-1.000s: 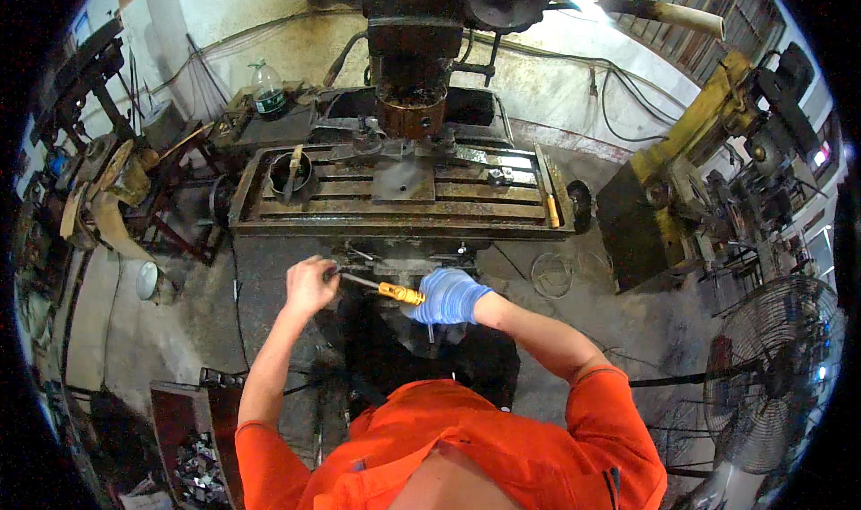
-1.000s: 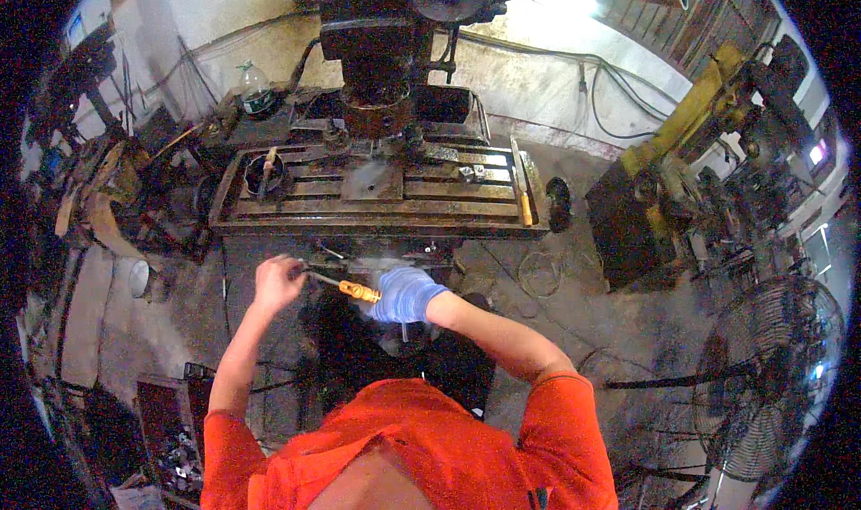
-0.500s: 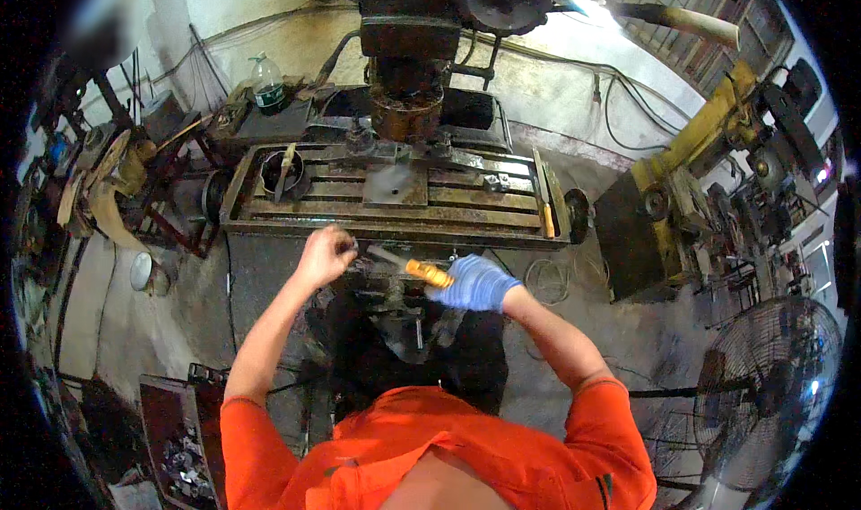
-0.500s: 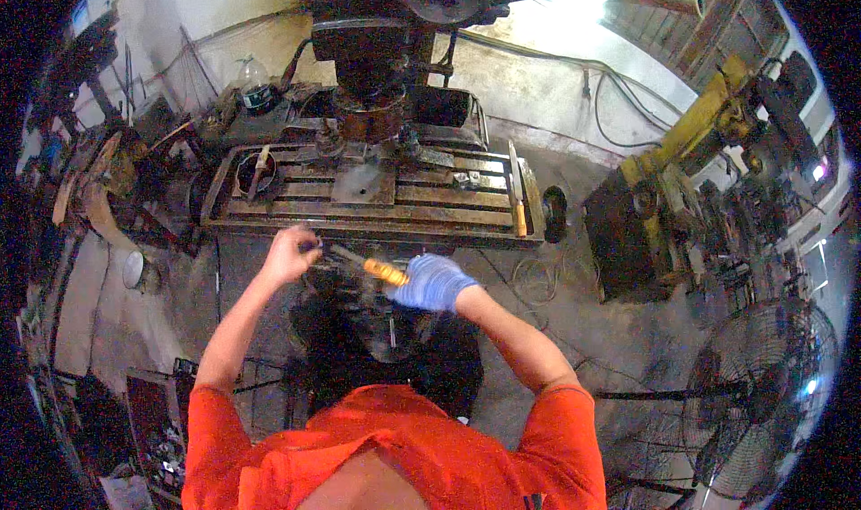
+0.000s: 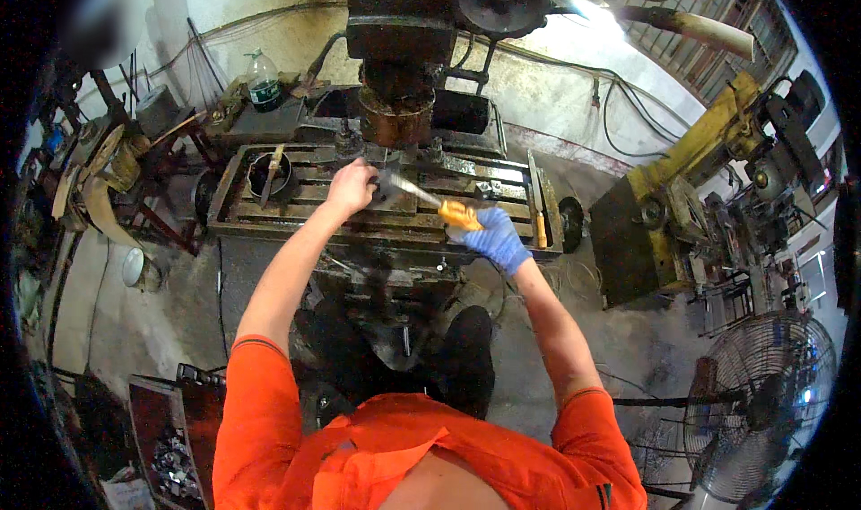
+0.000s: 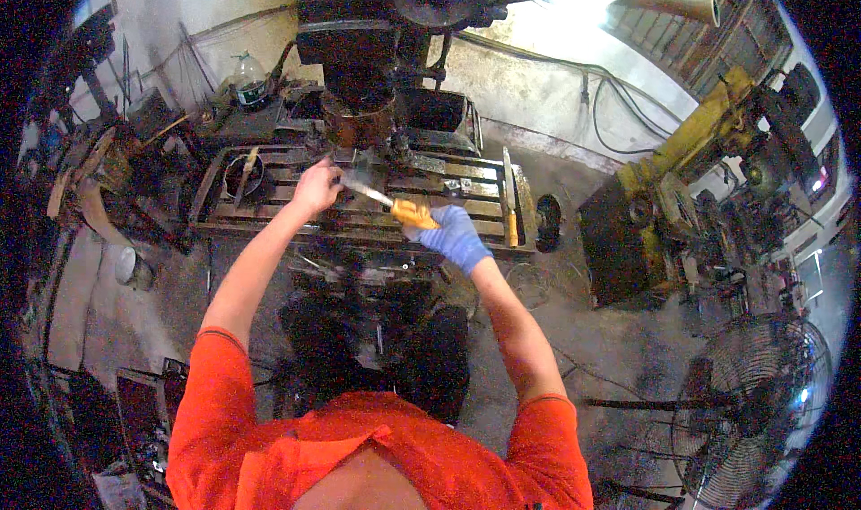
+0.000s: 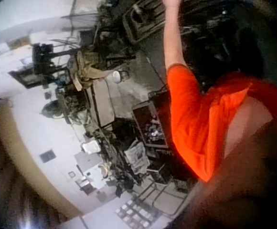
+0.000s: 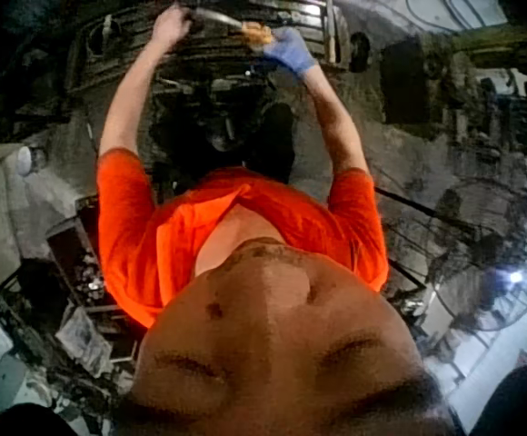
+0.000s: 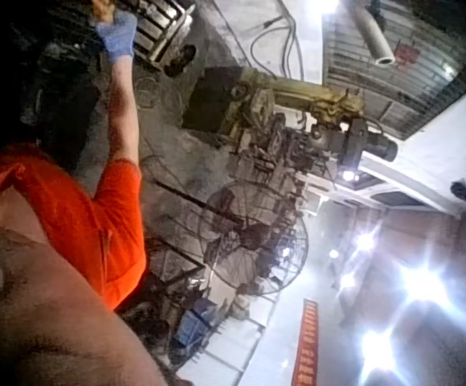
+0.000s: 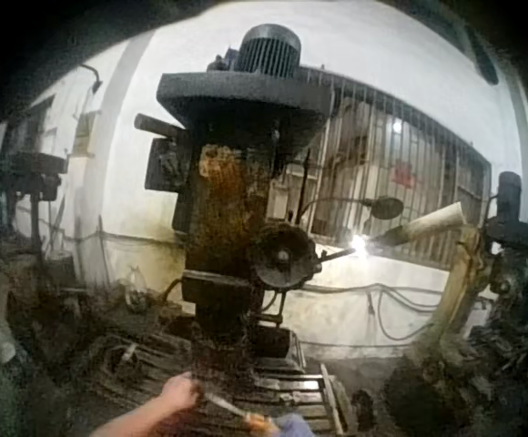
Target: The person uses a manual drill press to bore holes into metal pieces, picking up a piece from a bin, positioning it under the bit, lowering the drill, and returning the piece to the bin.
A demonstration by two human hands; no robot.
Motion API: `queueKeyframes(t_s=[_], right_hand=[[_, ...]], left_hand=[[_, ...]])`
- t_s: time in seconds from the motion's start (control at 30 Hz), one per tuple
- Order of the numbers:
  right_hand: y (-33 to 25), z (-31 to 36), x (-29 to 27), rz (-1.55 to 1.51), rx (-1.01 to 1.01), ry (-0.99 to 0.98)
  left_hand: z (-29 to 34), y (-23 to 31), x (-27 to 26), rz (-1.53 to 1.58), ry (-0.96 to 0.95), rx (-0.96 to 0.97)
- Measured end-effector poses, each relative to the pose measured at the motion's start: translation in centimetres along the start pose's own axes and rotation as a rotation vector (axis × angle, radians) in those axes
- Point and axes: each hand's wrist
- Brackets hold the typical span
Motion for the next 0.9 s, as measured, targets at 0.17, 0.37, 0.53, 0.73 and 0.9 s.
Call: queueKeyframes(t_s=[0.17,0.37,0.53,0.73,0.9], right_hand=[[8.6,0.6,3.8,-0.128,0.085,0.159],[10.8,1.6,7.3,0.29,0.362,0.258],[14.2,6.0,7.4,0.161,0.218,0.415],[7.9,10.2,3.4,0.074,0.279,0.391],[2.9,11.0,-4.3,0.002,0.188,0.525]], left_hand=[[0.0,1.8,-0.6,-0.145,-0.086,-0.061],[-0.3,1.3,0.0,-0.1,-0.047,-0.073],[-2.4,2.2,1.1,-0.029,-0.01,-0.013],[-3.7,1.8,2.3,-0.023,0.051,-0.099],[-4.7,3.2,1.8,0.04,0.034,-0.381]])
Point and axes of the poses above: each hand's wrist, its own z-axis away from the middle knuckle, its own x-axis out of the palm, y = z × x, and after that the axes turned 13 degrees about -y, right-handed
